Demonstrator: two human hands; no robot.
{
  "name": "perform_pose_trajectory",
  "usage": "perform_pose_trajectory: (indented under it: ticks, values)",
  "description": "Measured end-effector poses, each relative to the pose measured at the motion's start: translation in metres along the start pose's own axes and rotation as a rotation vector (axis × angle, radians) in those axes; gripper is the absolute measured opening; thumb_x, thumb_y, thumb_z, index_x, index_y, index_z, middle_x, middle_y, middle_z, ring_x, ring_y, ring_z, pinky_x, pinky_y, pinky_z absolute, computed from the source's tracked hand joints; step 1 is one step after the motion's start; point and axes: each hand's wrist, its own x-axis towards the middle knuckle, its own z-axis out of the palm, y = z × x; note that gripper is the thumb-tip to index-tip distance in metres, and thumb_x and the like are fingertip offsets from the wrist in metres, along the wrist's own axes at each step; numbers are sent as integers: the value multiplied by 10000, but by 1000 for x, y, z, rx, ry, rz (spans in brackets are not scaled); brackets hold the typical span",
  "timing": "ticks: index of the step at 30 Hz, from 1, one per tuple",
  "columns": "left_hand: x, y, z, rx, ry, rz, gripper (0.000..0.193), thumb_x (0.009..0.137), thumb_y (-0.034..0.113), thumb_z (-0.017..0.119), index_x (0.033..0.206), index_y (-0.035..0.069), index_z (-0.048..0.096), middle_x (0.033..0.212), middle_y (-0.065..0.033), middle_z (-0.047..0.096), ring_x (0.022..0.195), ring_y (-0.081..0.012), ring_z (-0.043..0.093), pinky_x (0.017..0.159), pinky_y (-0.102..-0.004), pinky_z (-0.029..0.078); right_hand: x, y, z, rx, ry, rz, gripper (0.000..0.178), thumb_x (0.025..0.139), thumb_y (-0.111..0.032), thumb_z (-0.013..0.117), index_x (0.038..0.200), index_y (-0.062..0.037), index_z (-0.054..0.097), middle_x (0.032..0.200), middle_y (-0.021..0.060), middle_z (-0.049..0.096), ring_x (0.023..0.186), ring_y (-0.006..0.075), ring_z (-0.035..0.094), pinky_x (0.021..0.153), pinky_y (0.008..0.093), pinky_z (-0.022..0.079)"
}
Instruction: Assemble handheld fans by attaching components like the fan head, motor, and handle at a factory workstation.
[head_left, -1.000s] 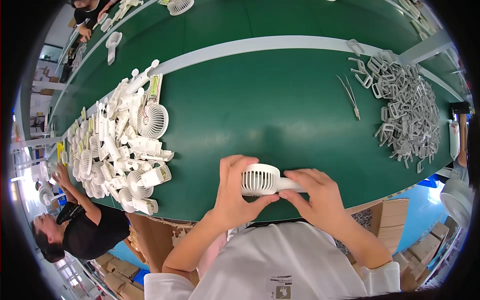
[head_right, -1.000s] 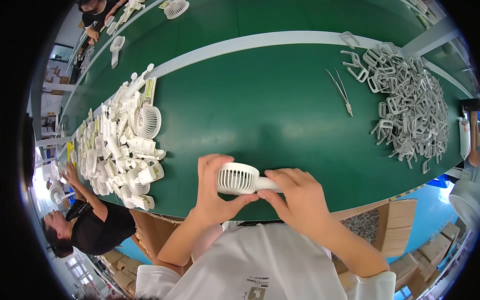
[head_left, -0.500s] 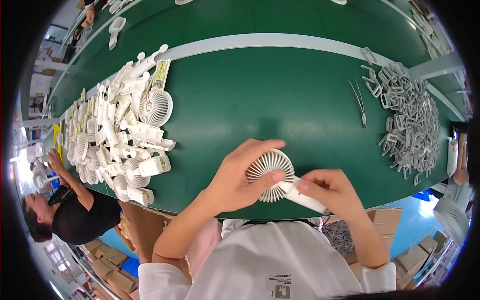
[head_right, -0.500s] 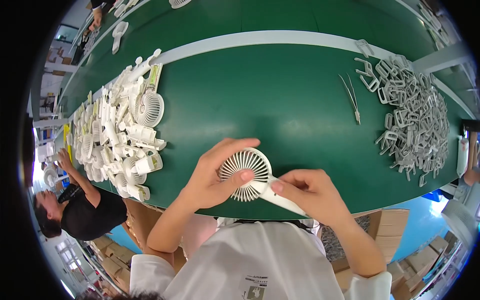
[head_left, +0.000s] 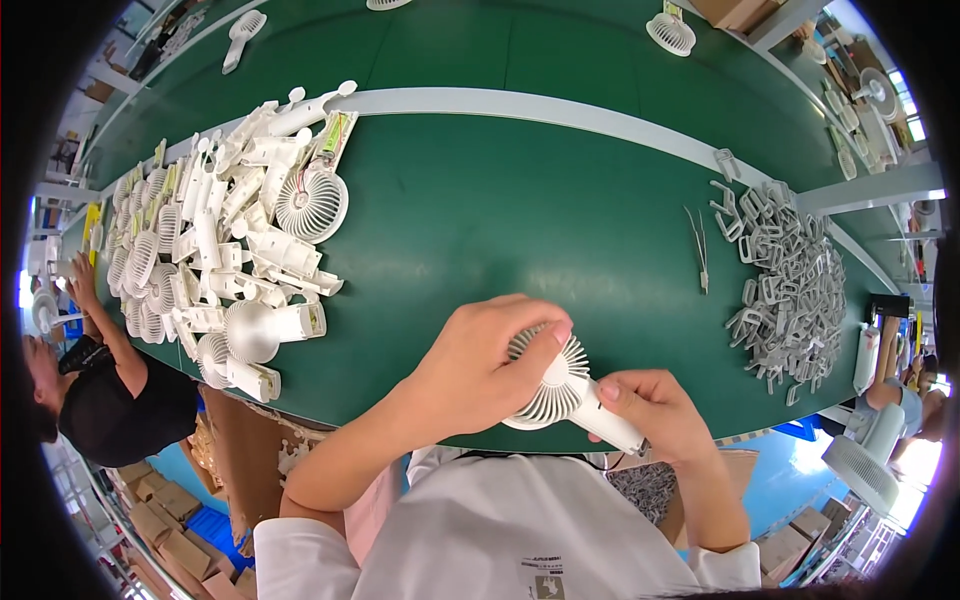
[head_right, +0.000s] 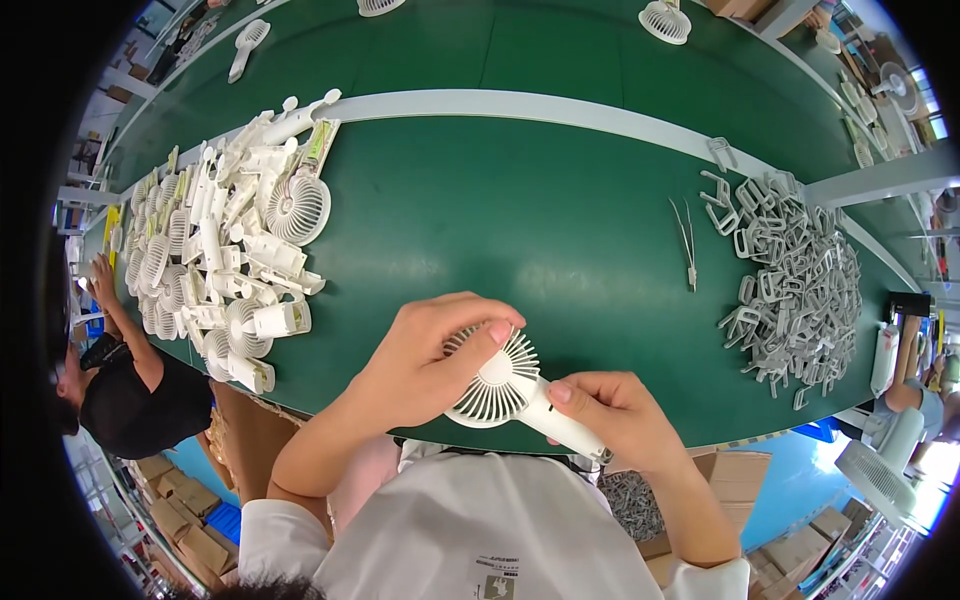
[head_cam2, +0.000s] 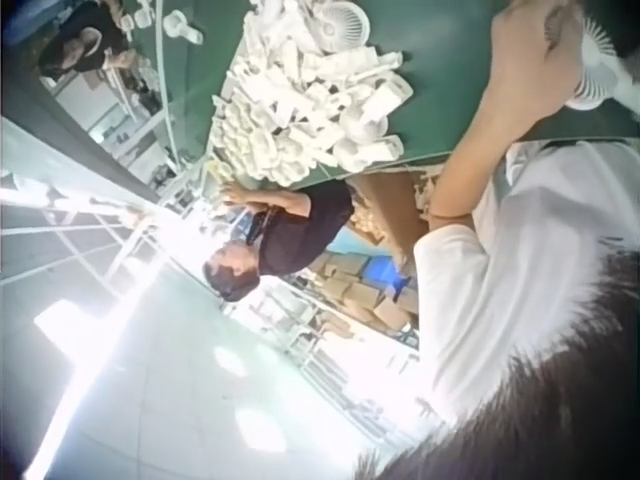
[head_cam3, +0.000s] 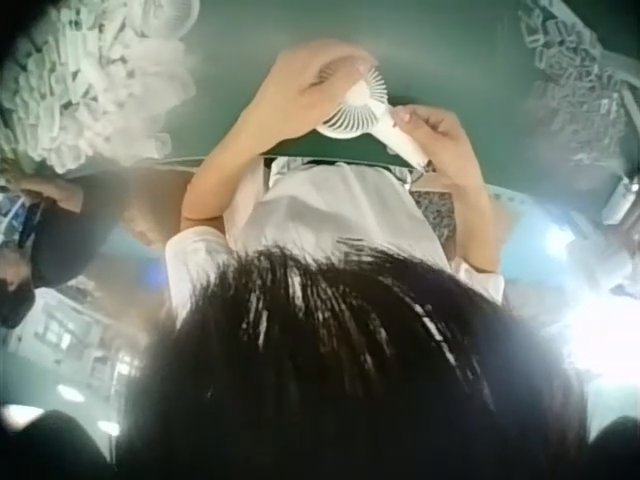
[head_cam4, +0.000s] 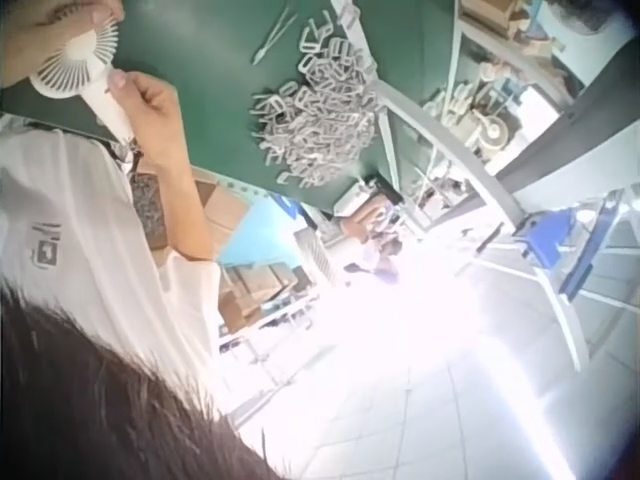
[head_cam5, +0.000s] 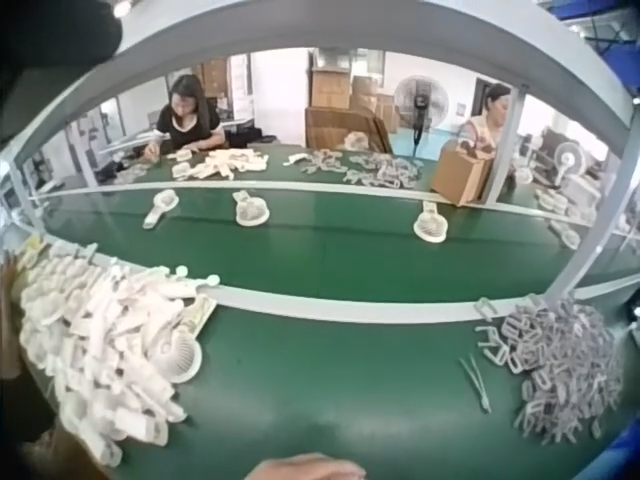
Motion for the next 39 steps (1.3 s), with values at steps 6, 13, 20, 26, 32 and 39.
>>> perform_pose_trajectory:
  ticks: [6, 13, 20, 26, 32, 39]
  values:
    - [1, -6, -21, 274, -96, 616, 826, 664, 473, 920, 1292, 16, 638, 1253, -179, 674, 1132, -310, 671, 962, -429, 533, 9, -3, -15, 75, -115, 79, 406, 1036, -362, 597, 1089, 26, 704, 861, 74, 720, 701, 119, 677, 600, 236, 518]
    - [-7, -30, -6, -68, 57, 563, 728, 567, 329, 990, 1168, 55, 684, 1077, -115, 714, 936, -274, 704, 801, -355, 567, 21, -10, -6, -3, -235, -53, 428, 1059, -362, 548, 1245, 16, 625, 958, 79, 729, 740, 157, 705, 641, 265, 546]
    - [3, -32, 3, -119, 330, 319, 540, 626, 213, 967, 1055, 40, 688, 931, -68, 721, 823, -153, 709, 745, -292, 571, 32, -8, 25, -957, 209, -782, 439, 862, -241, 780, 1170, 6, 588, 958, 171, 672, 743, 319, 688, 620, 384, 528]
    - [11, -25, 17, -234, 493, 192, 461, 646, 123, 938, 1014, 16, 682, 895, -64, 717, 823, -134, 688, 729, -295, 574, 47, -17, 35, -965, 349, -824, 305, 856, -200, 731, 1084, -38, 608, 831, 152, 644, 674, 368, 643, 562, 414, 497]
    - [39, -39, 11, -225, 431, 153, 419, 630, 87, 944, 953, 2, 690, 854, -36, 696, 763, -112, 655, 687, -286, 559, 60, 1, 38, -959, 519, -838, 348, 875, -231, 727, 1131, -33, 600, 887, 168, 672, 693, 372, 659, 585, 413, 520]
    - [65, -13, -41, -6, 266, 245, 384, 728, 178, 893, 992, 27, 659, 908, -39, 646, 825, -112, 622, 740, -282, 527, 52, -29, 14, -353, 23, -266, 452, 910, -212, 722, 1295, -35, 566, 1050, 181, 694, 831, 382, 683, 713, 417, 560]
